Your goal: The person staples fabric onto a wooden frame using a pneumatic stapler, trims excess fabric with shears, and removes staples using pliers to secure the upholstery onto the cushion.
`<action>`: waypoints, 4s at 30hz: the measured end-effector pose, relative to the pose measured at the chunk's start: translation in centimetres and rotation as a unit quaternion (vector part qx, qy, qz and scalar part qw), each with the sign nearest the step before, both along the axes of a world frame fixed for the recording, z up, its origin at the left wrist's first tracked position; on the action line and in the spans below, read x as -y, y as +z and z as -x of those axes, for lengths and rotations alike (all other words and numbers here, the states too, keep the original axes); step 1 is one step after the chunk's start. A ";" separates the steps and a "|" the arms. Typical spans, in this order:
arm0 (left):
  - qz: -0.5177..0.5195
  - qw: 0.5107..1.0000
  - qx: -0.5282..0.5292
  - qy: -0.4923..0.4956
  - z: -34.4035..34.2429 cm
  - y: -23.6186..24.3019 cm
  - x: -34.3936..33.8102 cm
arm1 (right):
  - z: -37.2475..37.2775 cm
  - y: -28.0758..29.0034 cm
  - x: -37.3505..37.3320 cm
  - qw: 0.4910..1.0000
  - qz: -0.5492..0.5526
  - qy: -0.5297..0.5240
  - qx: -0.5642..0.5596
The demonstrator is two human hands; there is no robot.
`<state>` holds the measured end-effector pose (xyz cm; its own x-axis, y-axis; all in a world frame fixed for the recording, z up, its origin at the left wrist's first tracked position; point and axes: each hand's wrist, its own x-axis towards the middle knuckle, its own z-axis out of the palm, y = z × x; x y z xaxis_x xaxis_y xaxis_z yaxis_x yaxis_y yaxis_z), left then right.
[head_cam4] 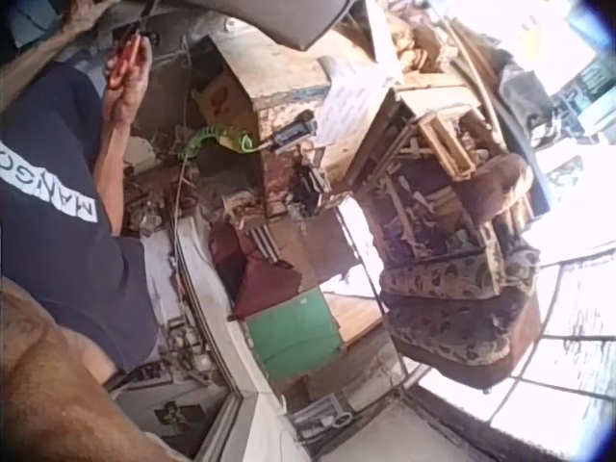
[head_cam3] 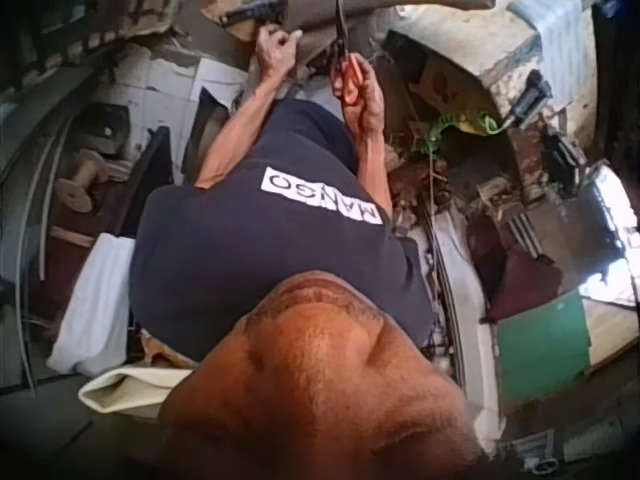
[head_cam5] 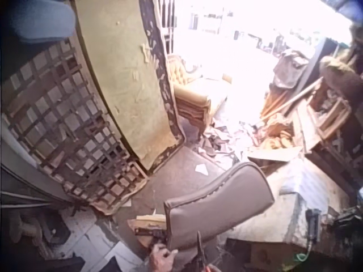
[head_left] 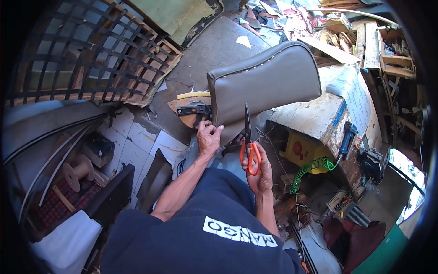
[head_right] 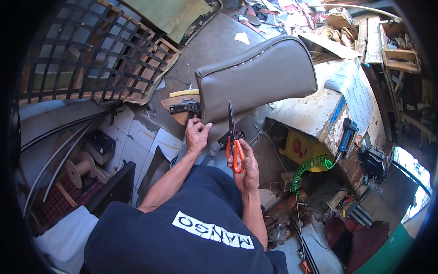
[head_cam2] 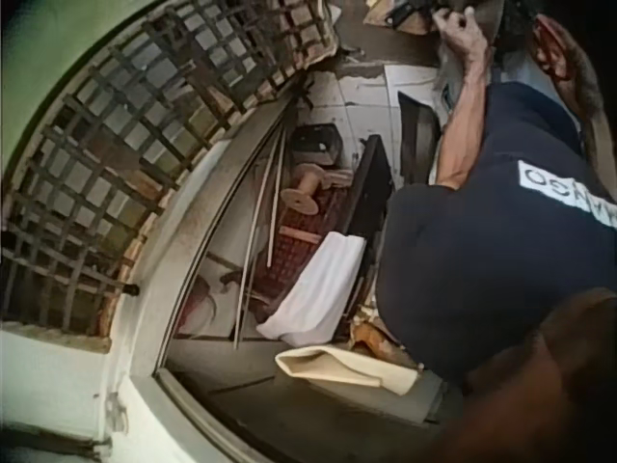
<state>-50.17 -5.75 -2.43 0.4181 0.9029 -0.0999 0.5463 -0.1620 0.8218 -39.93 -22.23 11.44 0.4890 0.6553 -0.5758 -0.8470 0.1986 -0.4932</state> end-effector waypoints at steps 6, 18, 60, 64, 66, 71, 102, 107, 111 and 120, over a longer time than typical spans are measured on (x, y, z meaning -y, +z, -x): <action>0.044 0.977 0.047 -0.201 2.1 1.0 -3.9 | -6.8 -1.2 4.2 0.956 0.085 -0.078 0.270; -0.107 0.953 0.003 -0.282 0.9 1.4 -5.3 | -52.2 -8.7 31.4 0.361 0.779 0.008 0.513; -0.658 0.733 0.174 -0.003 -0.7 -13.3 0.1 | -20.6 -18.3 18.8 0.088 0.463 -0.416 0.778; -0.797 0.594 0.016 -0.109 -0.1 -12.7 -1.2 | -14.3 -25.5 15.7 0.288 0.368 -0.384 0.797; -0.832 0.540 0.004 -0.125 -0.6 -9.9 -1.7 | -12.4 -27.0 15.0 0.426 0.324 -0.342 0.772; -0.680 0.661 0.073 -0.309 -1.5 -1.1 -0.7 | -9.8 -28.5 10.2 0.740 0.113 -0.240 0.618; -0.839 0.503 -0.050 -0.201 -1.1 -8.8 -5.3 | -2.8 -30.4 0.8 0.869 -0.053 0.062 0.488; -0.785 0.571 0.036 -0.238 -2.1 -9.5 -7.0 | -1.4 -31.1 -1.6 0.652 0.021 -0.068 0.755; -0.777 0.580 0.007 -0.243 -1.7 -9.7 -6.4 | -1.1 -30.1 -2.3 0.553 0.028 -0.093 0.827; -0.749 0.608 0.047 -0.259 -1.7 -10.8 -7.1 | -0.7 -30.3 -4.3 0.636 0.036 -0.050 0.769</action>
